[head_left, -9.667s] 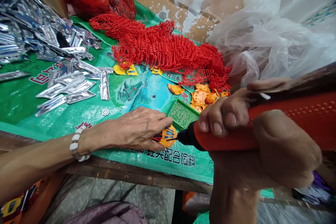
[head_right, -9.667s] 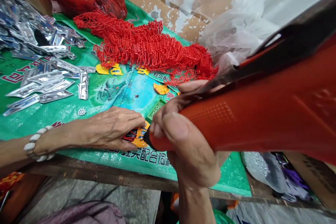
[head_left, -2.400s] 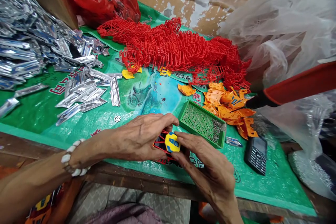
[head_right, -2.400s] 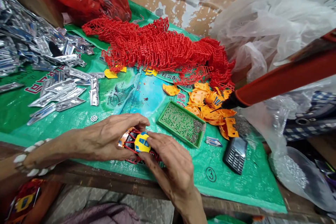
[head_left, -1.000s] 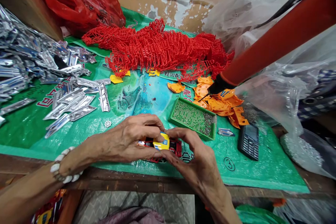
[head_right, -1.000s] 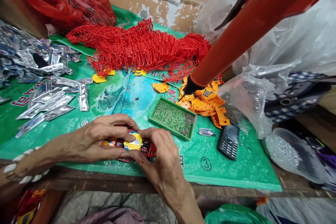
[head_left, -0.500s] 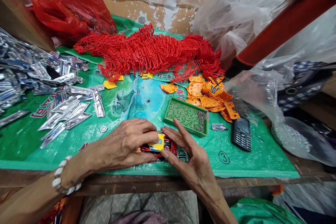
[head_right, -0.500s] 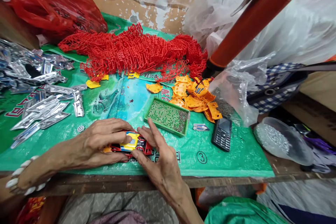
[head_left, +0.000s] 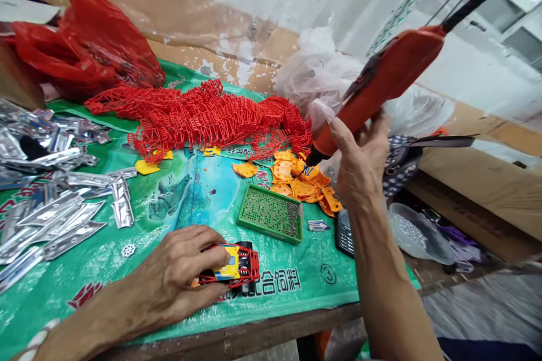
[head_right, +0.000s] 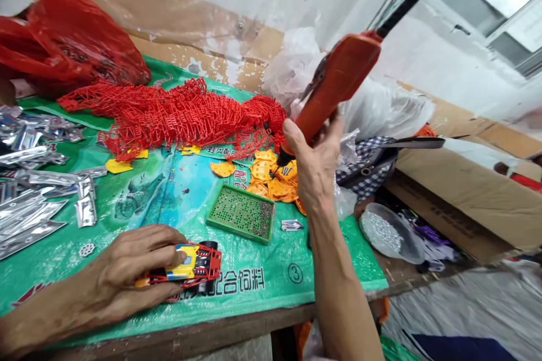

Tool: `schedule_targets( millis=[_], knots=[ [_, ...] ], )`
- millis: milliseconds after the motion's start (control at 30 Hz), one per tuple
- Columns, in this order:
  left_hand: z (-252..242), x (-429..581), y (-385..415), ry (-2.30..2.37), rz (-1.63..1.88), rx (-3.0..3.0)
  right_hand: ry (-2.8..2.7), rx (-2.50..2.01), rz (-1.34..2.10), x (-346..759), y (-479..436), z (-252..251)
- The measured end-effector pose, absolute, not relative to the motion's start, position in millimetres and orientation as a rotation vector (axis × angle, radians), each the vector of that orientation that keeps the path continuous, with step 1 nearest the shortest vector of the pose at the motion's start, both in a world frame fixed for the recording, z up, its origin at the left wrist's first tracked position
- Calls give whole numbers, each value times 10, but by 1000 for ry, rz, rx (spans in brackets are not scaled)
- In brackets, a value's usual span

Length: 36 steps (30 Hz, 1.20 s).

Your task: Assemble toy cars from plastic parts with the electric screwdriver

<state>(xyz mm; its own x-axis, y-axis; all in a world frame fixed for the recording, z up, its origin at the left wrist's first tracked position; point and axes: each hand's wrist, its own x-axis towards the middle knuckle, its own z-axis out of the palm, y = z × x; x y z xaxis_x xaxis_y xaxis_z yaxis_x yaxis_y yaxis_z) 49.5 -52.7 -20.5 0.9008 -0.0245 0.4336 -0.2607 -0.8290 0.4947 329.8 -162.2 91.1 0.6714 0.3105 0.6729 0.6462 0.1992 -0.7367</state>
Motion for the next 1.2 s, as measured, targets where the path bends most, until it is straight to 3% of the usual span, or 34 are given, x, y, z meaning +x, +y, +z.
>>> schedule_targets(
  millis=[333, 600, 1200],
  knots=[
    [-227, 492, -517, -188, 654, 2466, -964, -1257, -118, 3017, -1518, 1187],
    [-195, 656, -567, -146, 679, 2485, -841, -1119, 360, 2740, -1467, 1041],
    [-143, 624, -587, -143, 556, 2527, -821, -1265, 161, 2603, -1303, 578]
  ],
)
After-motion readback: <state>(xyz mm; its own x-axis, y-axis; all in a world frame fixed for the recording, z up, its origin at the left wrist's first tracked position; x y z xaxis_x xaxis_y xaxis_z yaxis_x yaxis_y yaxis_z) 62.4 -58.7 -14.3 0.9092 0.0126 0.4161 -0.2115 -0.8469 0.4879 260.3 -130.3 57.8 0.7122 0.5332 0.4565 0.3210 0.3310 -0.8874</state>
